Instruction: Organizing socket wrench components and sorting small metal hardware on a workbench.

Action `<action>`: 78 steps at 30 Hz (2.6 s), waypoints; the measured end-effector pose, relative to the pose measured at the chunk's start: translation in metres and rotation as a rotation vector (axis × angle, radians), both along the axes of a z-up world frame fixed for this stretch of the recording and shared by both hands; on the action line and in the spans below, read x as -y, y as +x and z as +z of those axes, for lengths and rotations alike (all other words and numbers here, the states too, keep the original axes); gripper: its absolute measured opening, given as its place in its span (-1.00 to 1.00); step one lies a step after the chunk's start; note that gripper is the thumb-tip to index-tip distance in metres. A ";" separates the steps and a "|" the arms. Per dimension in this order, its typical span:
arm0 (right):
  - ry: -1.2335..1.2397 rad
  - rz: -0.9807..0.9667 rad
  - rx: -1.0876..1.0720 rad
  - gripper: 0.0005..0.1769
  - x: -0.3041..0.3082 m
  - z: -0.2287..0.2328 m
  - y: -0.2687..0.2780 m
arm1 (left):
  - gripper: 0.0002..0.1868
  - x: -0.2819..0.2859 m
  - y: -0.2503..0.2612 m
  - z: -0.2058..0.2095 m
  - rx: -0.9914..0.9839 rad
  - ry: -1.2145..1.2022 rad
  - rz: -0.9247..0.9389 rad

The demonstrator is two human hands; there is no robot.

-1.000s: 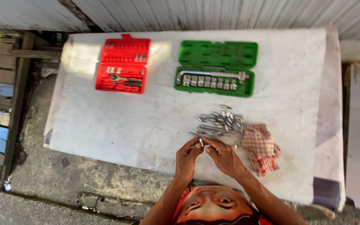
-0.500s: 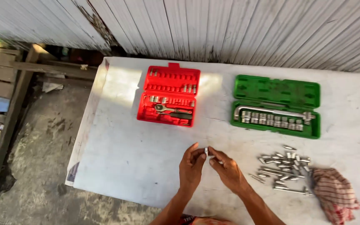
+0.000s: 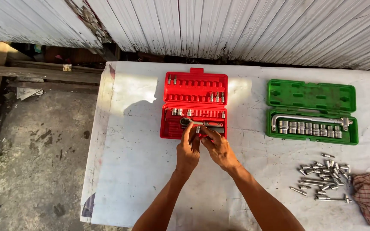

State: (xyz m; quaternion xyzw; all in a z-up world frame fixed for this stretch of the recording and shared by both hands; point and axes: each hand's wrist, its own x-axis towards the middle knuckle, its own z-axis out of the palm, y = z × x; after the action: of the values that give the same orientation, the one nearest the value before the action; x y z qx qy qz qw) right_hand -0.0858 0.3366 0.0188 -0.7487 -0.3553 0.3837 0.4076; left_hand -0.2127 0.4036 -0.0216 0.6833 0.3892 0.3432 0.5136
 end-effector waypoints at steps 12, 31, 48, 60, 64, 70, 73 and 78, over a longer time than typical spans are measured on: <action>0.049 0.005 0.106 -0.44 -0.061 -0.039 0.012 | -0.11 -0.060 0.008 -0.007 -0.244 0.459 -0.069; -0.398 -0.122 0.075 -0.48 -0.087 -0.022 0.015 | -0.18 -0.079 0.009 -0.027 -0.380 0.413 -0.111; -0.244 0.002 0.573 -0.54 -0.074 -0.077 0.011 | -0.24 -0.089 0.007 -0.032 -0.551 0.387 -0.006; -0.187 -0.048 0.666 -0.50 -0.070 -0.075 0.010 | -0.19 -0.098 0.023 -0.034 -0.624 0.399 -0.033; -0.236 -0.062 0.632 -0.55 -0.070 -0.069 0.010 | -0.18 -0.101 0.022 -0.036 -0.614 0.390 -0.060; -0.279 0.041 0.669 -0.39 -0.075 -0.061 0.007 | -0.31 -0.083 0.023 -0.051 -0.584 0.672 0.070; -0.307 0.064 0.645 -0.26 -0.074 -0.072 0.008 | -0.37 -0.078 0.026 -0.042 -0.604 0.566 0.007; -0.280 0.041 0.531 -0.29 -0.072 -0.092 0.013 | -0.32 -0.077 0.021 -0.041 -0.580 0.549 -0.025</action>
State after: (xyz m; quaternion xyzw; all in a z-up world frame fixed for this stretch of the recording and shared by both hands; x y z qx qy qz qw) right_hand -0.0730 0.4083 -0.0727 -0.8645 -0.4080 0.2278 0.1851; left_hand -0.1918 0.4807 -0.0624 0.8683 0.4036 0.2211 0.1850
